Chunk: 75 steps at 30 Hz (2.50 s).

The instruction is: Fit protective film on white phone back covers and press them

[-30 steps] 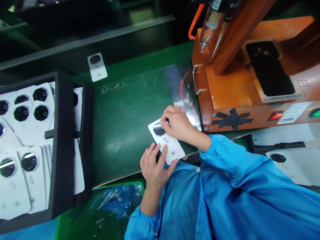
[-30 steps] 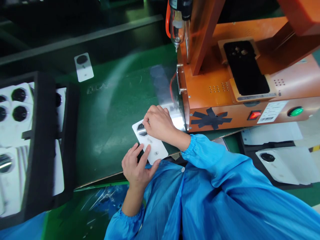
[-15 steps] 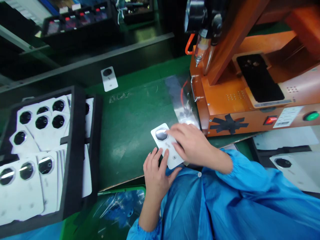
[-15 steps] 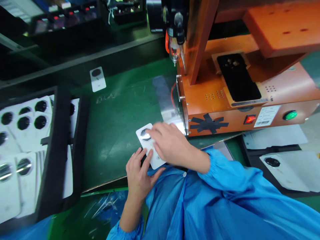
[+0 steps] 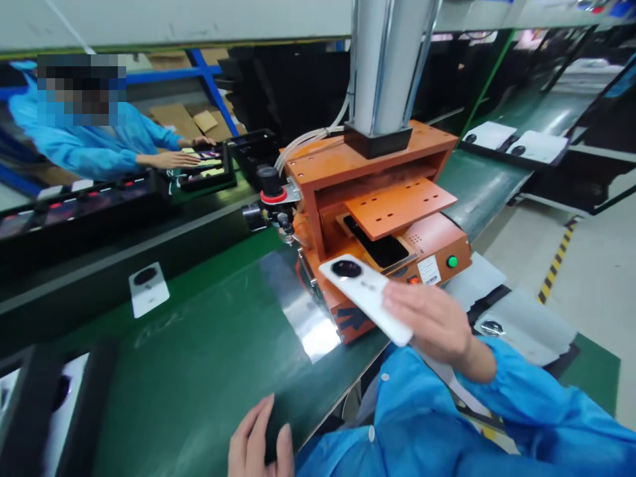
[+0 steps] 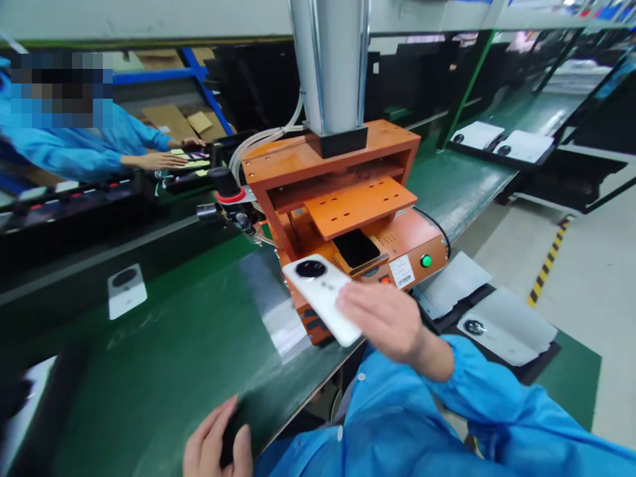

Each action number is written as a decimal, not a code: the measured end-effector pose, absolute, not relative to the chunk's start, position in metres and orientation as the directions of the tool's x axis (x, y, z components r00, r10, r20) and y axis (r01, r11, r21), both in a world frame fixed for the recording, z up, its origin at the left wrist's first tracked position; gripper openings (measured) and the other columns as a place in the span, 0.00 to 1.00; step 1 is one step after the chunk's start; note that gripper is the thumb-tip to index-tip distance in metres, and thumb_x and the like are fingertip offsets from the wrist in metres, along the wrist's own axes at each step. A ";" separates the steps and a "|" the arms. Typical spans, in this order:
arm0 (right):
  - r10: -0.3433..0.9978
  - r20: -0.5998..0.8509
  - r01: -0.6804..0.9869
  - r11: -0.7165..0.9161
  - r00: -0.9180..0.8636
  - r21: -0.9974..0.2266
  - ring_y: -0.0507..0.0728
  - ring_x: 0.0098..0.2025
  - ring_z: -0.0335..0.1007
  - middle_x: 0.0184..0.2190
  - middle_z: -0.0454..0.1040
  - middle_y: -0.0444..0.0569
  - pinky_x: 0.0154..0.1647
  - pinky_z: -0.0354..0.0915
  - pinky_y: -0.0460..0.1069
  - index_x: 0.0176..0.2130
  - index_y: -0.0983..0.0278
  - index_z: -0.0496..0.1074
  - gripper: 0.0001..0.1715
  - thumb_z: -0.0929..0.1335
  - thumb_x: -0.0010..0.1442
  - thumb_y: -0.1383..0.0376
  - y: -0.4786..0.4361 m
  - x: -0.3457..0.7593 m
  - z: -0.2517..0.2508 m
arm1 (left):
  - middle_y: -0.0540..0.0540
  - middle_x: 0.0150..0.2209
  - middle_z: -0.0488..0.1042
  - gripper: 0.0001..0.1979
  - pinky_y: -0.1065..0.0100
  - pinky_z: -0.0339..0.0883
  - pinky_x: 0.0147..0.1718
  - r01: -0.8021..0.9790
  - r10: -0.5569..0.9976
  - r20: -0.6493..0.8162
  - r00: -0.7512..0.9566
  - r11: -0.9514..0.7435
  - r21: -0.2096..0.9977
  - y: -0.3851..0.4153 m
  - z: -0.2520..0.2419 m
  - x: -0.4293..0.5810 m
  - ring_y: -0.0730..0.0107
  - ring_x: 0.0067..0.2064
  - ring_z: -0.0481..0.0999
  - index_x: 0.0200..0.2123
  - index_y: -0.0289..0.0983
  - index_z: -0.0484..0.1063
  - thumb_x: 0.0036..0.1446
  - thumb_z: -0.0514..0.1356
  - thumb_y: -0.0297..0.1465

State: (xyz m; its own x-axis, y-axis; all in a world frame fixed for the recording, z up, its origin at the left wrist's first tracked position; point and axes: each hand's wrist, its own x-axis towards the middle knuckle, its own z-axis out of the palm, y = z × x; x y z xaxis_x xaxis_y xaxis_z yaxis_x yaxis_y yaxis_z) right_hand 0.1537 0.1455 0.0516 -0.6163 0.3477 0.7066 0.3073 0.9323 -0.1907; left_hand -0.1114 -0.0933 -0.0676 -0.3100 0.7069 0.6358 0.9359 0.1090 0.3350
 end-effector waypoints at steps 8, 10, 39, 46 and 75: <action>0.549 0.425 0.530 0.830 -0.720 -0.174 0.62 0.58 0.74 0.56 0.77 0.51 0.60 0.71 0.62 0.56 0.58 0.77 0.24 0.61 0.67 0.70 0.248 0.150 0.058 | 0.42 0.44 0.79 0.11 0.62 0.67 0.41 0.962 0.789 0.567 -0.236 0.109 0.248 -0.081 -0.077 -0.114 0.61 0.41 0.77 0.48 0.40 0.77 0.63 0.64 0.34; 0.540 0.399 0.527 0.836 -0.741 -0.152 0.63 0.57 0.75 0.56 0.77 0.52 0.59 0.71 0.62 0.56 0.58 0.77 0.25 0.62 0.66 0.72 0.253 0.146 0.061 | 0.42 0.44 0.79 0.10 0.62 0.66 0.41 0.959 0.786 0.568 -0.246 0.111 0.262 -0.082 -0.074 -0.112 0.61 0.41 0.76 0.47 0.40 0.77 0.63 0.63 0.33; 0.612 0.790 0.629 0.602 0.034 -0.492 0.65 0.63 0.66 0.59 0.71 0.57 0.65 0.61 0.66 0.58 0.61 0.71 0.22 0.63 0.71 0.55 0.225 0.209 -0.001 | 0.33 0.63 0.65 0.42 0.46 0.61 0.63 0.658 0.805 0.360 -0.472 0.049 0.752 0.042 -0.026 -0.044 0.47 0.65 0.65 0.71 0.39 0.53 0.60 0.63 0.47; 0.903 0.332 0.441 0.190 0.273 -0.877 0.69 0.61 0.67 0.59 0.69 0.62 0.63 0.62 0.67 0.63 0.64 0.64 0.49 0.74 0.52 0.42 0.248 0.286 -0.053 | 0.30 0.66 0.57 0.50 0.44 0.53 0.68 0.523 0.716 0.303 -0.629 0.101 0.847 0.074 -0.035 -0.017 0.44 0.69 0.57 0.73 0.37 0.49 0.55 0.66 0.50; 0.257 0.735 -0.049 0.929 -0.627 -0.367 0.57 0.43 0.73 0.42 0.74 0.51 0.40 0.73 0.54 0.47 0.62 0.72 0.16 0.68 0.59 0.74 0.071 0.128 -0.064 | 0.48 0.48 0.83 0.12 0.55 0.58 0.52 0.924 0.688 0.617 -0.382 0.259 0.283 -0.022 -0.032 -0.087 0.59 0.50 0.77 0.49 0.44 0.79 0.62 0.66 0.33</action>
State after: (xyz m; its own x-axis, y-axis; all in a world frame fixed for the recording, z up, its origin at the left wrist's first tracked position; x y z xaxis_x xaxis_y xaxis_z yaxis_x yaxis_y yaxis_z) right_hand 0.1278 0.0712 -0.0637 -0.6270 0.2571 0.7353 -0.0489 0.9291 -0.3665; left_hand -0.0869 -0.0225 -0.0316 -0.3818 0.6877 0.6174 0.9236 0.2587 0.2830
